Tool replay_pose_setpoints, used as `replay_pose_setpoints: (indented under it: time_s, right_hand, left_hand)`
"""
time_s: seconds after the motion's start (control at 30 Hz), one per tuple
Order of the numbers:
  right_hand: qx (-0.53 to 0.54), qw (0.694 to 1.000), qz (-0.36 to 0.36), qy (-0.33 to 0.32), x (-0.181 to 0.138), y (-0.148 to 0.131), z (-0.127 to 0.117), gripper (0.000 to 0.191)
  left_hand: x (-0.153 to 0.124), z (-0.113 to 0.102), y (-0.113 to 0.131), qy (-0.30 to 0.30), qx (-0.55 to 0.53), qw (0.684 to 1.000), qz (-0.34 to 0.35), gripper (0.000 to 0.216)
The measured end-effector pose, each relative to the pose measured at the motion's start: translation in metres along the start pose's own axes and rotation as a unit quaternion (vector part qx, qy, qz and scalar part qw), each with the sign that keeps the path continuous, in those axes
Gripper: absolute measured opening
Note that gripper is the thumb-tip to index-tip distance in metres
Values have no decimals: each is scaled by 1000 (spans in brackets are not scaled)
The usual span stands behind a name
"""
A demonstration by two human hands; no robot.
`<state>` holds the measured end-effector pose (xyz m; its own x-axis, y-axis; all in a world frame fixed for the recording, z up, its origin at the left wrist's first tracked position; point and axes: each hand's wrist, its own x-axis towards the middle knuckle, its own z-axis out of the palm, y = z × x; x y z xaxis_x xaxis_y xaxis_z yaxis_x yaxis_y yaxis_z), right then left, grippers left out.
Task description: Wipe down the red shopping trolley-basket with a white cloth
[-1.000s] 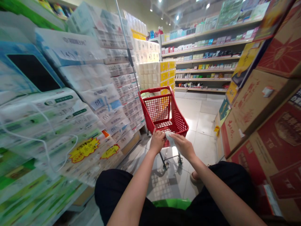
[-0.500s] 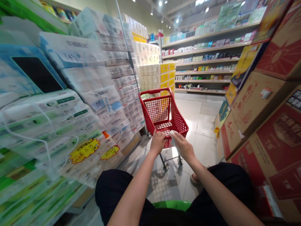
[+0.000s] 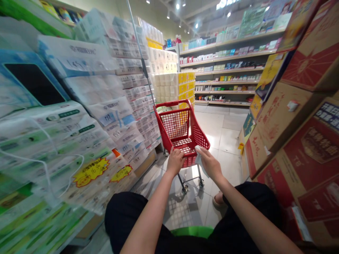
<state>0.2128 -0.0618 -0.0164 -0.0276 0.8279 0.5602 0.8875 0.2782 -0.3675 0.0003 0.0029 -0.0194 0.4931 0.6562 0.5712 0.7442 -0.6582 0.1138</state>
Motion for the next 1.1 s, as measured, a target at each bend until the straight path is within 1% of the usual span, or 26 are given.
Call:
replay_pose_setpoints:
  time_s: [0.1,0.13,0.2,0.27,0.37,0.43,0.47,0.57,0.7,0.8,0.87,0.93,1.0,1.07,1.1]
  right_hand:
    - [22,997,-68,-33,-6,-29,14,53]
    - [18,996,-82,-41,-7,-32,14,53]
    - [-5,994,-94,-49,-6,-27,10,56]
    - [-30,996,-77,-39,-3,-9,0,57]
    - [-44,999,-3,6,2,22,-13,53]
    - [-34,998,34,29,4,32,-16,52]
    - [-25,998,43,36,5,32,-15,51]
    - [20,999,36,27,1,15,-3,52]
    - [116,992,-19,-38,-4,-22,17,53]
    - [225,973,-36,-47,-1,-39,26,62]
    - [297,954,-21,-44,3,-44,26,70]
    - [338,940,-2,-53,7,-44,23,74]
    - [336,939,9,-70,10,-40,17,74]
    - [286,955,29,-66,12,-34,11,70]
    - [244,967,40,-57,12,-30,8,67]
  left_hand:
    - [-2,-2,-4,1,0,1000,7,6]
    - [-3,-3,-5,0,0,1000,9,6]
    - [-6,-5,-9,-3,1,1000,12,8]
    - [-7,-6,-12,-4,1,1000,14,8]
    - [-8,-5,-12,-2,0,1000,14,8]
    - [-6,-3,-9,1,-1,1000,11,7]
    - [-5,-2,-7,3,-2,1000,8,7]
    - [-3,-2,-2,6,-7,1000,-4,7]
    - [-2,-9,2,6,-56,998,-11,14]
    - [1,-16,6,9,-107,994,-28,23]
    - [3,-17,11,18,-126,990,-59,26]
    - [7,-17,15,32,-139,985,-101,27]
    - [12,-17,19,51,-149,977,-143,22]
    - [17,-19,20,65,-148,971,-174,17]
    - [21,-21,19,68,-145,970,-183,18]
